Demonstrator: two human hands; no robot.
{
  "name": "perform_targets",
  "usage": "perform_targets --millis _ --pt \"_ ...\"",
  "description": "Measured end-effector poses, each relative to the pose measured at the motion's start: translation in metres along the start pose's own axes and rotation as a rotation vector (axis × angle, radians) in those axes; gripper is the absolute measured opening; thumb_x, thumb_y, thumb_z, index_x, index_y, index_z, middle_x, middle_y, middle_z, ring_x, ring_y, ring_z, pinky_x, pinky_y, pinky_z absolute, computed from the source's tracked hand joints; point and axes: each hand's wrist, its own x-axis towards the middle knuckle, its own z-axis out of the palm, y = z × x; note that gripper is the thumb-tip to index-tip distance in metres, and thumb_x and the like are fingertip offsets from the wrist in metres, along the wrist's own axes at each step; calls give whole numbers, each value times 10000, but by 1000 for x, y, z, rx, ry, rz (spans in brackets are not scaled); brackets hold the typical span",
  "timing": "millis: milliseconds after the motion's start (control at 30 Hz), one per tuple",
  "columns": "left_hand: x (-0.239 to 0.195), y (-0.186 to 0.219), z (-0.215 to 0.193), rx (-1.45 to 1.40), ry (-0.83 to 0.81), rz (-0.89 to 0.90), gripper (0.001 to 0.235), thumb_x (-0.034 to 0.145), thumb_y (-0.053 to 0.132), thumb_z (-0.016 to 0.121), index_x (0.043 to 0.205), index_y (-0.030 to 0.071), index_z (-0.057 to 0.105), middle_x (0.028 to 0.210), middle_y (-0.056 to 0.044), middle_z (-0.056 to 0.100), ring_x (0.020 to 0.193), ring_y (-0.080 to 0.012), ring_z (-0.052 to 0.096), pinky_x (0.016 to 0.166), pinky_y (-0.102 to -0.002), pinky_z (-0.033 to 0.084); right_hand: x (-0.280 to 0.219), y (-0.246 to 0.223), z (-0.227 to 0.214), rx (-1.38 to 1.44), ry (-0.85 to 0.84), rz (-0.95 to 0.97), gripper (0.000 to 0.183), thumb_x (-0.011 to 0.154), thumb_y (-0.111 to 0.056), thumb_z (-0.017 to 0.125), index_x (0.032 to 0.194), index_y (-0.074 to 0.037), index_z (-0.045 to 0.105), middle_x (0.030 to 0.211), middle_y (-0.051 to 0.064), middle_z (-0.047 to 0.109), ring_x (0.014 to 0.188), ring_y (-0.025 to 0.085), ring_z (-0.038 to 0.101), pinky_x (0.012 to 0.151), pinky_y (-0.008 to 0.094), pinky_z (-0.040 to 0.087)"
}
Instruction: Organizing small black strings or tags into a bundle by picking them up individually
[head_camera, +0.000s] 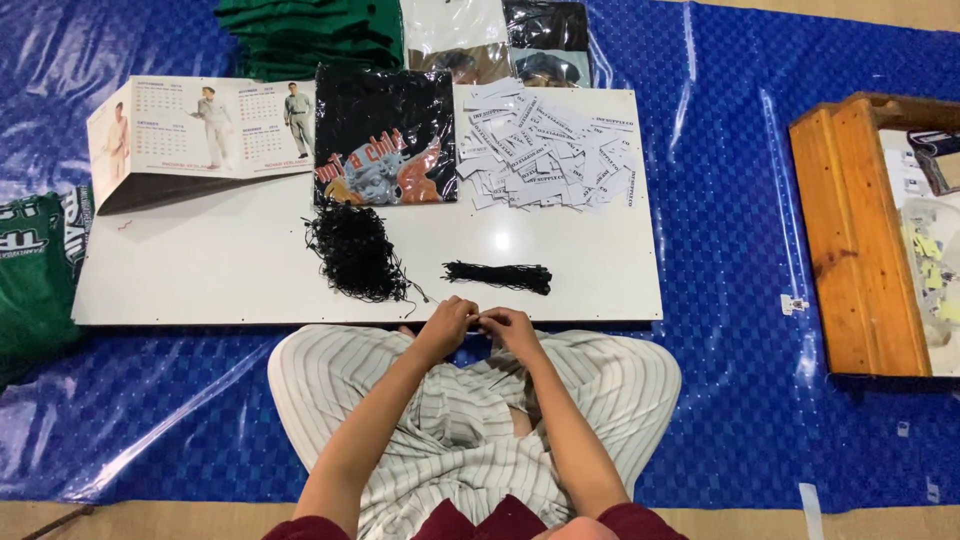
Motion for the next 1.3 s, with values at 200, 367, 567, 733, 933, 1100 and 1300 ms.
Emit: perform_targets --millis 200,367,567,733,933,1100,1300 --pt "5 15 -34 -88 50 6 126 1043 276 587 1064 154 614 896 -51 661 895 -266 612 757 -372 486 2 -5 -5 89 97 33 139 974 -129 719 1096 -85 771 915 129 763 870 173 718 787 342 599" --pt "7 23 -42 -93 67 51 130 1058 273 559 1056 164 629 923 -41 660 896 -267 609 750 -366 481 -3 -15 -1 133 63 35 274 974 -67 698 1246 -92 716 1100 122 733 998 170 679 884 347 576" --pt "3 8 -28 -103 58 104 52 959 166 651 995 135 631 943 -49 633 883 -275 595 753 -364 487 -15 -46 20 143 1 110 286 986 -95 711 1268 -51 731 1163 208 734 1047 281 706 883 389 602" --pt "10 26 -54 -136 63 108 58 964 148 665 983 93 667 919 -78 648 876 -284 618 756 -373 496 -3 -13 3 113 48 86 216 982 -110 724 1188 -72 776 1071 192 763 971 221 727 826 335 618" --pt "11 29 -55 -110 55 122 85 975 177 651 1004 97 650 892 -85 653 856 -278 616 749 -369 496 -5 -13 1 96 101 69 200 946 -112 766 1131 -41 791 978 206 769 871 225 733 784 350 623" --pt "8 18 -41 -58 80 81 107 958 206 688 997 106 683 871 -78 681 829 -269 631 738 -374 502 -5 -18 -7 99 257 83 163 896 -124 808 1038 -47 786 876 154 767 770 167 716 748 305 623" --pt "5 8 -35 54 212 -55 97 961 263 686 971 167 692 820 -26 665 813 -237 634 725 -340 507 10 9 -36 100 427 42 169 884 -127 806 1033 -48 791 865 161 758 762 168 707 709 313 634"
